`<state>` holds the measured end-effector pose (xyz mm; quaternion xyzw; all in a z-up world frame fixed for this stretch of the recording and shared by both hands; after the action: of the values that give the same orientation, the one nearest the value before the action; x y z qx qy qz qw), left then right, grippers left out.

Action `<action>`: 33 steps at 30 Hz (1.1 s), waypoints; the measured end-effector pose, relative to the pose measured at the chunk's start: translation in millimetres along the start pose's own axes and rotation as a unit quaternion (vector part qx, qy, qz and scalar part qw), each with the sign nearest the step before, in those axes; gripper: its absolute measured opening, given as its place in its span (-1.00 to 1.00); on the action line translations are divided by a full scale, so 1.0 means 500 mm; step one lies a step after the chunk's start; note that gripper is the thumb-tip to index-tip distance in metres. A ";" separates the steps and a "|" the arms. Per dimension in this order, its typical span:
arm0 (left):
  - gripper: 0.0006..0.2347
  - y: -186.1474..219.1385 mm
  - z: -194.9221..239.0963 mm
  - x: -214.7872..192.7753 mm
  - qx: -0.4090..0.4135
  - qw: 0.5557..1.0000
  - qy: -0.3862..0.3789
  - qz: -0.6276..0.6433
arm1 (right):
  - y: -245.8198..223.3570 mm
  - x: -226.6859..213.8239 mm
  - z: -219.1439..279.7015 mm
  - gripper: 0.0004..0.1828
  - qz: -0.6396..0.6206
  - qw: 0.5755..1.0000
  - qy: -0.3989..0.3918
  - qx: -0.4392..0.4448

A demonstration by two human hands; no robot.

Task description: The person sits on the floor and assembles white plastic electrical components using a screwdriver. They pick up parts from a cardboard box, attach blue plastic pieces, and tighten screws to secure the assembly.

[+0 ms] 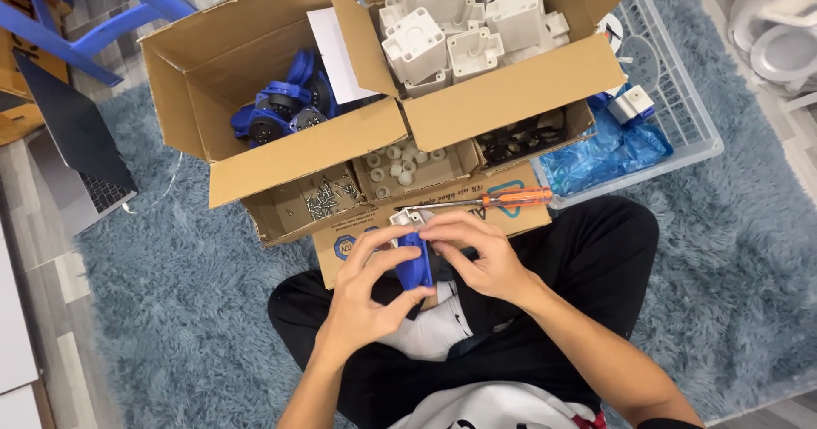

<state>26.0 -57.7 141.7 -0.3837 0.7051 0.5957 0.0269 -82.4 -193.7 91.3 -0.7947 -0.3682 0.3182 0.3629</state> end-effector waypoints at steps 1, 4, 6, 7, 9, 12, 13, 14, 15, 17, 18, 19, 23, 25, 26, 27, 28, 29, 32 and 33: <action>-0.63 0.003 0.001 0.001 0.001 1.000 0.000 0.000 | 0.000 0.000 0.004 -0.76 0.001 1.000 0.000 0.000; -0.61 0.005 0.006 0.005 -0.019 0.999 -0.008 0.047 | -0.005 -0.012 0.010 -0.81 -0.026 0.999 0.024 0.015; -0.63 0.009 0.009 0.006 -0.017 0.998 -0.002 0.057 | -0.037 -0.023 0.000 -0.81 0.026 0.999 0.012 -0.037; -0.63 0.010 0.011 0.009 -0.017 0.998 -0.003 0.058 | -0.042 -0.033 -0.001 -0.81 0.027 0.999 0.013 -0.036; -0.65 0.020 0.017 0.005 0.014 0.998 0.025 0.050 | -0.066 -0.045 -0.005 -0.82 0.073 0.994 -0.010 -0.075; -0.64 0.035 0.017 -0.004 0.024 0.996 0.057 0.065 | -0.098 -0.066 -0.015 -0.84 0.085 0.990 -0.017 -0.113; -0.64 0.025 0.026 -0.009 0.023 0.996 0.057 0.066 | -0.094 -0.084 -0.006 -0.84 0.085 0.990 -0.018 -0.112; -0.62 0.006 0.037 -0.030 0.000 0.989 0.104 0.102 | -0.080 -0.112 0.003 -0.84 0.124 0.989 0.004 -0.077; -0.58 -0.016 0.047 -0.050 -0.021 0.979 0.151 0.137 | -0.065 -0.141 0.009 -0.81 0.163 0.985 0.026 -0.045; -0.61 -0.018 0.053 -0.072 -0.028 0.973 0.158 0.164 | -0.069 -0.209 -0.010 -0.86 0.206 0.975 0.050 -0.058; -0.63 -0.021 0.059 -0.084 -0.037 0.967 0.164 0.191 | -0.075 -0.245 -0.017 -0.90 0.248 0.963 0.076 -0.069; -0.63 -0.021 0.061 -0.083 -0.039 0.967 0.166 0.190 | -0.072 -0.260 -0.020 -0.90 0.247 0.964 0.074 -0.069; -0.62 -0.051 0.075 -0.048 -0.070 0.920 0.127 0.365 | -0.050 -0.305 -0.038 -0.81 0.354 0.930 0.068 -0.072; -0.61 -0.068 0.084 -0.026 -0.092 0.886 0.112 0.440 | -0.034 -0.301 -0.044 -0.80 0.385 0.919 0.047 -0.075; -0.61 -0.075 0.087 -0.013 -0.112 0.858 0.097 0.492 | -0.031 -0.294 -0.045 -0.79 0.393 0.915 0.044 -0.081; -0.60 -0.081 0.090 0.000 -0.131 0.827 0.084 0.540 | -0.027 -0.287 -0.048 -0.77 0.399 0.912 0.041 -0.089; -0.60 -0.082 0.090 0.001 -0.131 0.827 0.088 0.540 | -0.025 -0.272 -0.040 -0.77 0.397 0.912 0.039 -0.091; -0.65 -0.088 0.092 0.007 -0.147 0.799 0.083 0.577 | -0.026 -0.250 -0.031 -0.82 0.377 0.919 0.029 -0.109; -0.71 -0.090 0.090 0.013 -0.167 0.764 0.083 0.618 | -0.004 -0.174 -0.004 -0.82 0.326 0.935 -0.041 -0.134; -0.74 -0.089 0.088 0.015 -0.170 0.756 0.085 0.627 | 0.010 -0.138 0.007 -0.77 0.300 0.938 -0.102 -0.141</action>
<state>27.7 -23.6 89.0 0.0965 0.6743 0.5542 -0.4784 -119.6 -251.1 101.9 -0.8745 -0.1888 0.4366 0.0954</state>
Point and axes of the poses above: each hand's wrist, its own z-axis away from the middle knuckle, its own x-axis out of the palm, y = z × x, the point moved 8 cm from there along -z, towards the middle knuckle, and after that the axes turned 8 degrees about -x, right-handed, at the moved point
